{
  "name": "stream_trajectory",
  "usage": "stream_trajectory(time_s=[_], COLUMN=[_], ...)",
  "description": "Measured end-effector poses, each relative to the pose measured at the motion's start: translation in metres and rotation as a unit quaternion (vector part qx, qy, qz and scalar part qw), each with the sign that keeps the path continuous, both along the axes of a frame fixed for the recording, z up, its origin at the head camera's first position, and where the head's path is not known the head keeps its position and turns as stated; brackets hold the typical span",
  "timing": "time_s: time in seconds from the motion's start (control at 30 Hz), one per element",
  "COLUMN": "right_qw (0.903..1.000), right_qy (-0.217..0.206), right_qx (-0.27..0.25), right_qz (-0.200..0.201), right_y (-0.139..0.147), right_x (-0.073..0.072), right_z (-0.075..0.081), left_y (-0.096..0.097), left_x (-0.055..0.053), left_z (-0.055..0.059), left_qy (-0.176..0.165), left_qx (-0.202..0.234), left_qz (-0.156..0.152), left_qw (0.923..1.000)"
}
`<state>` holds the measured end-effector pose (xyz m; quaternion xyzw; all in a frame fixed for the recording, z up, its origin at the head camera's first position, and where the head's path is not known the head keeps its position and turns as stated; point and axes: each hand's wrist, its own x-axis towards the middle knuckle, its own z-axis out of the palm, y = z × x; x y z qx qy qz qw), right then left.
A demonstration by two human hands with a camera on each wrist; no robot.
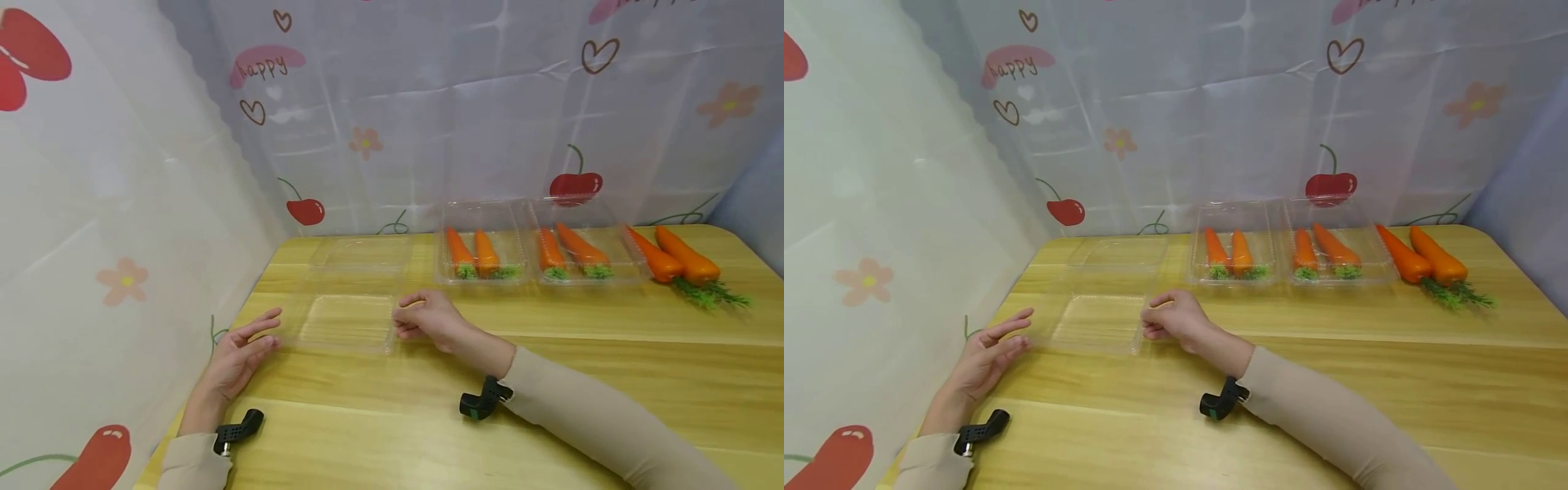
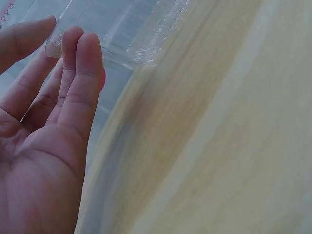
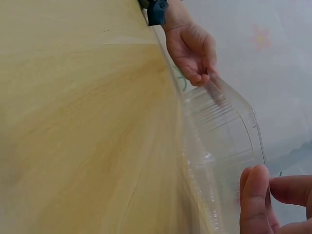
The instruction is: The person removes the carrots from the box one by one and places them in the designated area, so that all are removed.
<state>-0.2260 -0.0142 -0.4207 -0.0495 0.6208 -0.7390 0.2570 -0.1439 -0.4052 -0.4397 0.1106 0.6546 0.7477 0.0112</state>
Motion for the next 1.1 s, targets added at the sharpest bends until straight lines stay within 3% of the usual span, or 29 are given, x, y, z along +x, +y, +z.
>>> stream_trajectory(time_s=[0.27, 0.5, 0.87, 1.1], right_qw=[1.0, 0.9997, 0.9992, 0.9984], right_qy=[-0.007, -0.017, -0.006, -0.008], right_qx=[-0.003, -0.017, -0.039, -0.056], right_qz=[-0.004, -0.006, -0.002, 0.004], right_y=[-0.018, -0.04, -0.073, -0.093], right_x=[-0.004, -0.004, -0.002, -0.004], right_z=[0.005, 0.006, -0.003, -0.003], left_y=[-0.007, -0.016, -0.025, -0.031], left_x=[0.004, 0.012, 0.018, 0.021], left_z=[0.003, 0.004, 0.005, 0.007], left_qy=[0.018, 0.006, 0.003, -0.005], left_qx=[0.028, 0.023, 0.081, 0.11], left_qz=[0.006, 0.072, 0.133, 0.184], left_qw=[0.9994, 0.9971, 0.9878, 0.9767])
